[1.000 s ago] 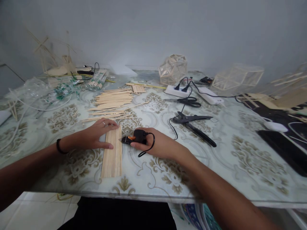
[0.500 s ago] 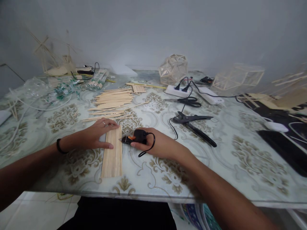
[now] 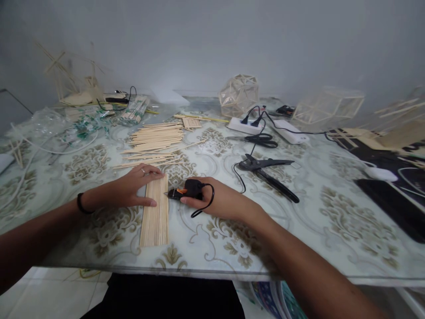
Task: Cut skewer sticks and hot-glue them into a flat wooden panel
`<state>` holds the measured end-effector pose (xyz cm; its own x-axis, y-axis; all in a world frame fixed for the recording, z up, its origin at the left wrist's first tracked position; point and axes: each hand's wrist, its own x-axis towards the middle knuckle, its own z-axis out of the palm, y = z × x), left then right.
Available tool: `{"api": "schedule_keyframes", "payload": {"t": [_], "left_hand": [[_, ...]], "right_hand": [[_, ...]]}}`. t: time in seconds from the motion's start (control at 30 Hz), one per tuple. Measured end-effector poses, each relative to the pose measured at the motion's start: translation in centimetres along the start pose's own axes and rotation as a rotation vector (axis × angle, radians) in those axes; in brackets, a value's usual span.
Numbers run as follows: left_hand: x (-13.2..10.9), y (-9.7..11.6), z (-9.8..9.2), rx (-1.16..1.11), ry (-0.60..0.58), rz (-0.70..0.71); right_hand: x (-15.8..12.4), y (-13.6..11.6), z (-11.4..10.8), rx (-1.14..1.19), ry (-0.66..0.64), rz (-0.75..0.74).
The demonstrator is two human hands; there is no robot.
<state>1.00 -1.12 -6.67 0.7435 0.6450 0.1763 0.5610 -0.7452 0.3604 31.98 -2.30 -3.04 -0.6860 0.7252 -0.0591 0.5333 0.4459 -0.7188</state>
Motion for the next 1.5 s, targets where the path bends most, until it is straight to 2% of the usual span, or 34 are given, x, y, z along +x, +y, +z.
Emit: {"api": "schedule_keyframes", "payload": {"t": [1.5], "left_hand": [[0.05,0.04,-0.1,-0.01,-0.01,-0.005]], "right_hand": [[0.03,-0.14,-0.13,0.011,-0.034,0.001]]}}
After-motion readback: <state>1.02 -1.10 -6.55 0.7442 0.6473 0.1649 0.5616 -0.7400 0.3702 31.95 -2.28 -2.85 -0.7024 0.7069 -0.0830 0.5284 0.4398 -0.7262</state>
